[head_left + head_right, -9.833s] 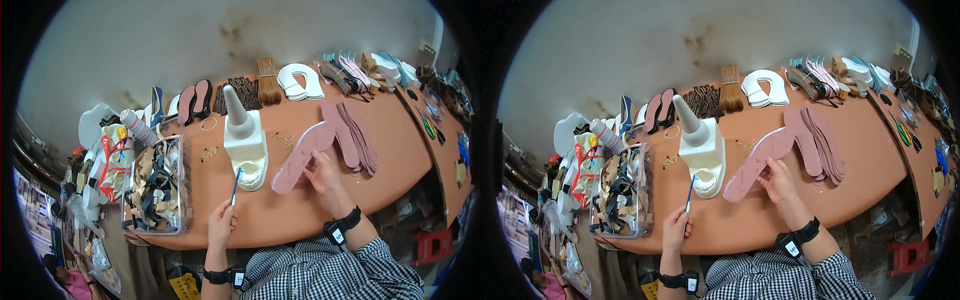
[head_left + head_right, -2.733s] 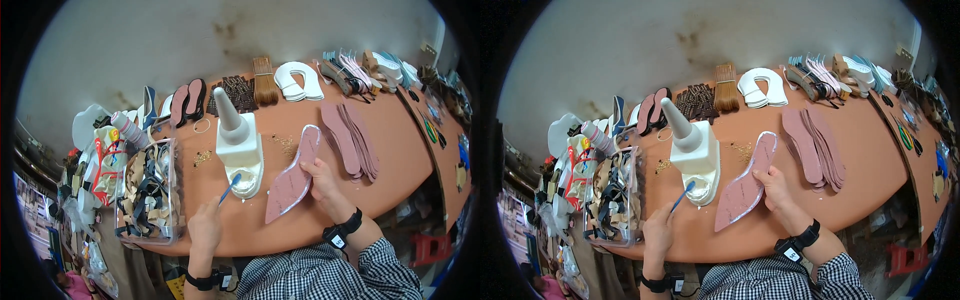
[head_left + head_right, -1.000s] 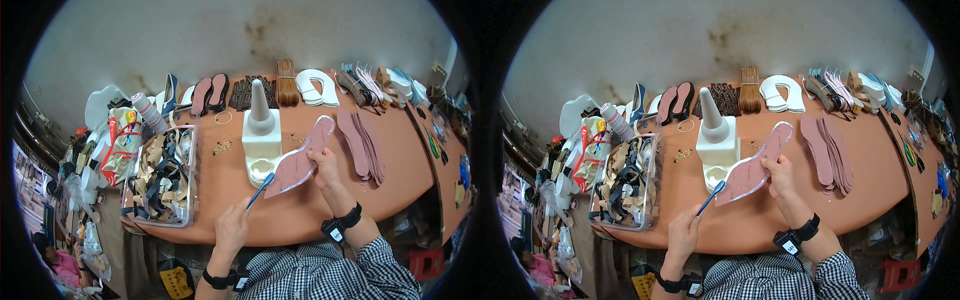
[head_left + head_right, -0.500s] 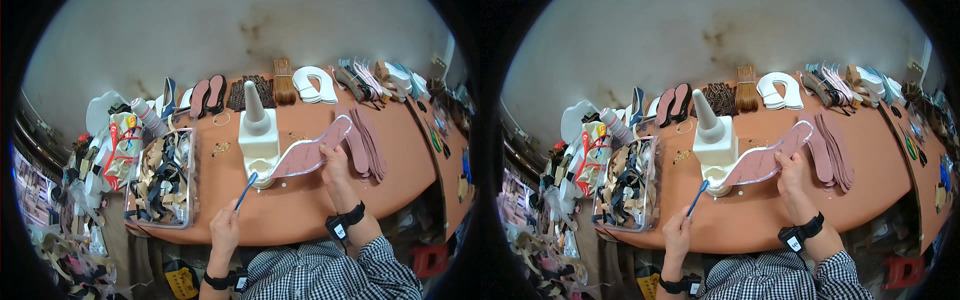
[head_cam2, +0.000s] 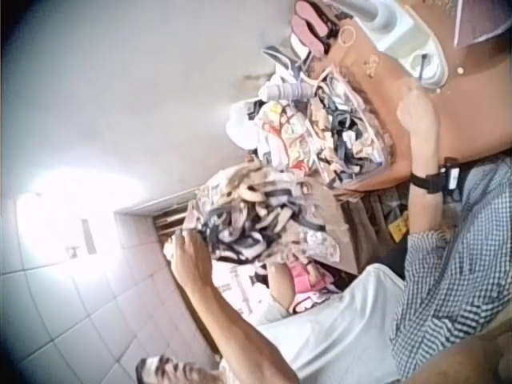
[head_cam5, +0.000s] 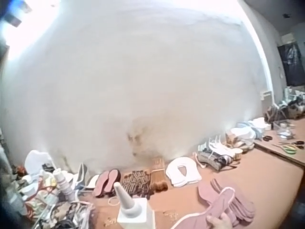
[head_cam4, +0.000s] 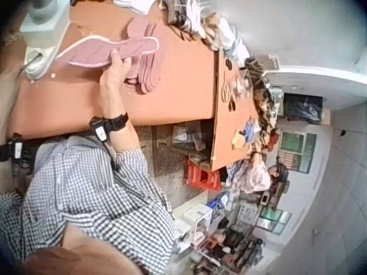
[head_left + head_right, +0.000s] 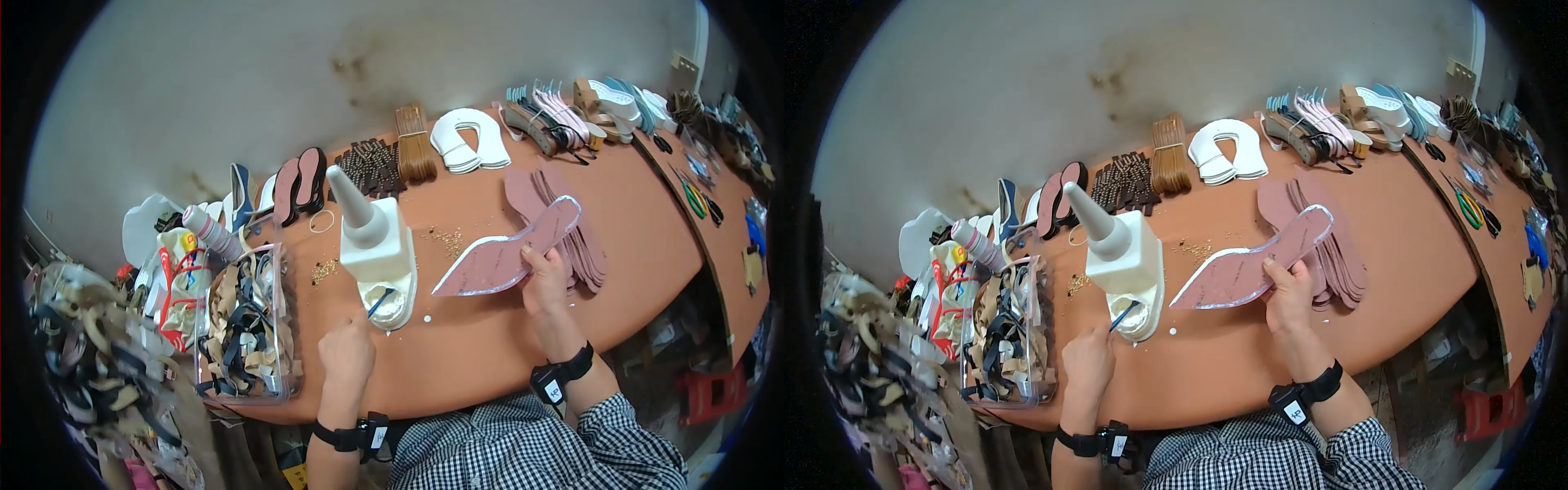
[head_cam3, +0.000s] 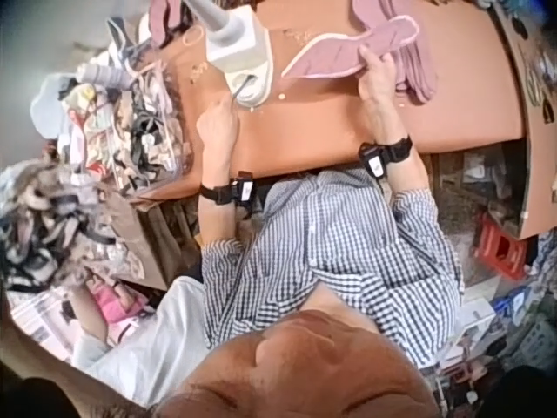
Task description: The recorder sorts and organizes various shoe components like insoles and uppers on a worktable.
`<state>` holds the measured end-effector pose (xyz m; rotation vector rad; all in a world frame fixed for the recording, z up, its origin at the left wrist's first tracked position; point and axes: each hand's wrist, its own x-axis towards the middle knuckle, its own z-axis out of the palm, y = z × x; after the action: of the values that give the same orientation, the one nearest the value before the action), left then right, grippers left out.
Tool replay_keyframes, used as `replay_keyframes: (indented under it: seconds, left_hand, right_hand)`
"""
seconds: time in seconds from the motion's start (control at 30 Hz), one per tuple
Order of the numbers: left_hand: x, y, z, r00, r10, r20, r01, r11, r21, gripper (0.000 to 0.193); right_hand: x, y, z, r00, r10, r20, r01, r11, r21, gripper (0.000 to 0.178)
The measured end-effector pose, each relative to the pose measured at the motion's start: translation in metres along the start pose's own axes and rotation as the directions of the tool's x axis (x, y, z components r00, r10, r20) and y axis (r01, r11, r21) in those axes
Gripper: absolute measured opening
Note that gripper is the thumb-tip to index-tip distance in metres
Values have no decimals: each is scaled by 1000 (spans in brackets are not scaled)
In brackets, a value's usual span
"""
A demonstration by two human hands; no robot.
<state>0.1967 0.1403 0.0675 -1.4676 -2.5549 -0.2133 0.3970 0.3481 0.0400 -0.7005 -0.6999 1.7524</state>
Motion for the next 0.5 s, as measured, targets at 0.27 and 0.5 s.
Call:
replay_keyframes:
  seconds: [0.27, 0.5]
  left_hand:
    - [-2, 26, -14, 904, 108, -415, -94, 994, 54, 22]
    - [-14, 99, 12, 791, 125, 598, 599, -358, -717, 23]
  right_hand:
    - [-8, -11, -12, 996, 78, -46, -75, 996, 55, 24]
    - [-27, -9, 4, 997, 69, -17, -60, 952, 300, 24]
